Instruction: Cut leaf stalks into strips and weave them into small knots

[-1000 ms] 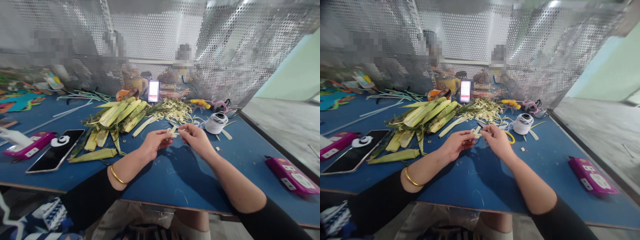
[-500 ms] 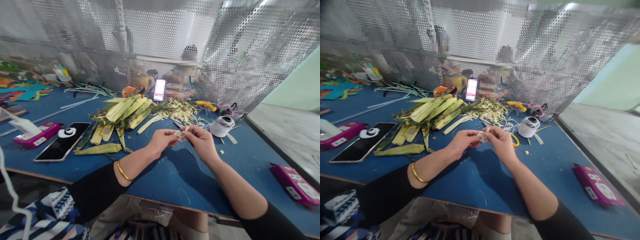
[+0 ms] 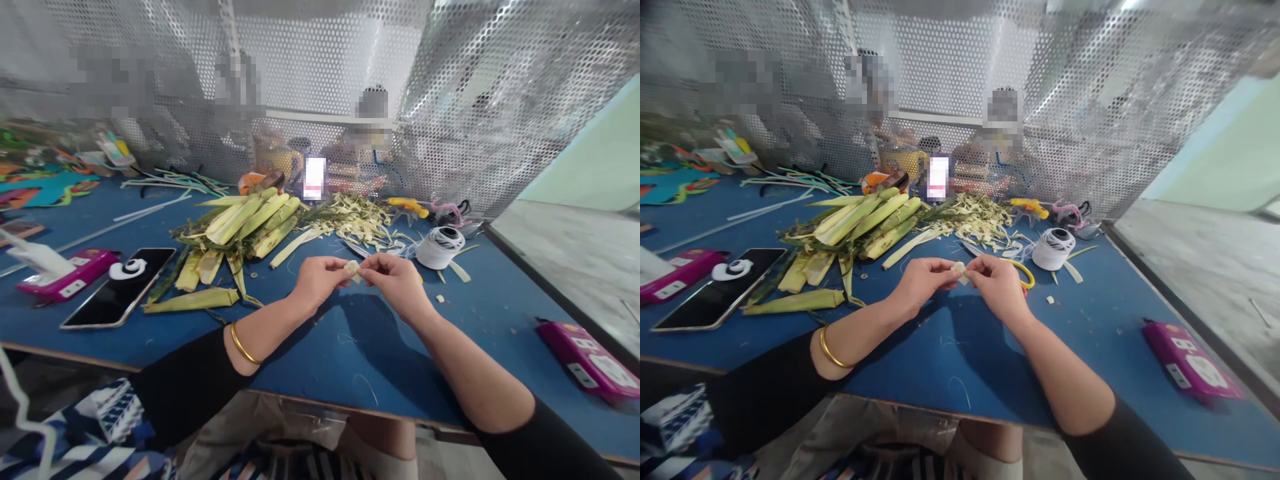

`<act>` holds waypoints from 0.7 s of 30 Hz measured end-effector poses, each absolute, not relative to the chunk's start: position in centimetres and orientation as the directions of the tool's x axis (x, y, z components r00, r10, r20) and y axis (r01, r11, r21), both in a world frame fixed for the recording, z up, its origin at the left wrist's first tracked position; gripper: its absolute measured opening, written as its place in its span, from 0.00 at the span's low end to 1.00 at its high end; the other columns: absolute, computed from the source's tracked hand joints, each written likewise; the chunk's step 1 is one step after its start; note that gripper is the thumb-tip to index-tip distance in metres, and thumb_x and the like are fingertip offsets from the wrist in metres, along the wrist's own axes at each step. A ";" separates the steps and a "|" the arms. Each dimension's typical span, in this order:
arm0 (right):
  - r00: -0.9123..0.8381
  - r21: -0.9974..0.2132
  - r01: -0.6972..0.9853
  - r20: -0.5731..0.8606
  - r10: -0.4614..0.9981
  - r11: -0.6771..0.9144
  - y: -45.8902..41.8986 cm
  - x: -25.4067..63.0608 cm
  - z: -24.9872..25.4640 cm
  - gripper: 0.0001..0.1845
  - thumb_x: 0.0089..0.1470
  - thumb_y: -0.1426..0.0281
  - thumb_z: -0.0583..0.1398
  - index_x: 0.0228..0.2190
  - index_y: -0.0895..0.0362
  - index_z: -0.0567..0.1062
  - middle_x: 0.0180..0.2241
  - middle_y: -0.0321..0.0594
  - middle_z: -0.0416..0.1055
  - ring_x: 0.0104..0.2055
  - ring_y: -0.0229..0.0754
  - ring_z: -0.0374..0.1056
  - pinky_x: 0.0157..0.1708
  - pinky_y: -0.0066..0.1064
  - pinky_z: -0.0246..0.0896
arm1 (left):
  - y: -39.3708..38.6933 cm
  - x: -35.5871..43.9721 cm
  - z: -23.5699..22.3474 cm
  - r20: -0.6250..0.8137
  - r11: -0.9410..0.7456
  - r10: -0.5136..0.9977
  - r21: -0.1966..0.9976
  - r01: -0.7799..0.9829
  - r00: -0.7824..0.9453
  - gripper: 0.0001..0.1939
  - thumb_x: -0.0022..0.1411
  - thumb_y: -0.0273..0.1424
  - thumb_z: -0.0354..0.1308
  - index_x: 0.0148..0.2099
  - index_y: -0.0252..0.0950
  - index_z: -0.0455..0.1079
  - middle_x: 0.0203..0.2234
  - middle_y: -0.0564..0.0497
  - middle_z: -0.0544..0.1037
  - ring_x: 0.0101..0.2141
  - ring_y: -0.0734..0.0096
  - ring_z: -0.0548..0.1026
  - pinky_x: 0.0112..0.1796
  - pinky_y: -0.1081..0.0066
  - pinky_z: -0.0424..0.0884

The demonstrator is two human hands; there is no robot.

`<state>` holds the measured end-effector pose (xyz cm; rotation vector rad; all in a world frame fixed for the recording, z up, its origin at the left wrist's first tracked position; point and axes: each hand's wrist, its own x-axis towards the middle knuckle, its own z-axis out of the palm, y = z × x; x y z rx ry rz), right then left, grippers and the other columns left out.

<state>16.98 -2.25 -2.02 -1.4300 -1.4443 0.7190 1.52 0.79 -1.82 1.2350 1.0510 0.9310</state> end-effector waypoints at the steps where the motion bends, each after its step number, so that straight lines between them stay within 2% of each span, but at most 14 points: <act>1: 0.122 -0.898 0.417 0.210 0.970 0.142 -2.3 17.0 -2.0 0.07 0.43 0.65 0.62 0.24 0.56 0.74 0.18 0.32 0.68 0.22 0.37 0.63 0.24 0.29 0.55 | 0.8 1.5 -1.9 -0.109 0.111 0.957 0.994 0.009 0.269 0.05 0.51 0.25 0.66 0.34 0.33 0.78 0.23 0.51 0.79 0.24 0.77 0.74 0.31 0.74 0.72; 8: 0.141 -0.909 0.403 0.175 0.975 0.105 -2.3 17.0 -2.1 0.06 0.42 0.66 0.61 0.23 0.56 0.73 0.18 0.33 0.69 0.22 0.38 0.65 0.24 0.30 0.58 | 1.0 1.6 -2.5 -0.058 0.049 0.956 0.998 0.038 0.286 0.06 0.50 0.28 0.67 0.34 0.33 0.78 0.24 0.50 0.80 0.25 0.73 0.76 0.31 0.73 0.72; 15: 0.121 -0.889 0.445 0.182 0.976 0.110 -2.3 17.1 -2.1 0.07 0.43 0.65 0.62 0.23 0.56 0.73 0.18 0.33 0.70 0.21 0.38 0.65 0.24 0.30 0.58 | 0.6 1.2 -2.0 0.101 -0.188 0.952 0.938 0.290 0.290 0.07 0.53 0.32 0.64 0.33 0.35 0.79 0.23 0.51 0.80 0.25 0.69 0.77 0.28 0.74 0.68; 21: 0.134 -0.895 0.433 0.181 0.974 0.106 -2.5 16.8 -1.9 0.07 0.42 0.65 0.62 0.22 0.56 0.72 0.18 0.33 0.70 0.22 0.38 0.67 0.24 0.30 0.60 | 0.3 1.2 -1.9 0.197 -0.301 0.936 0.878 0.373 0.292 0.10 0.55 0.34 0.61 0.37 0.37 0.80 0.27 0.49 0.82 0.30 0.66 0.78 0.29 0.74 0.68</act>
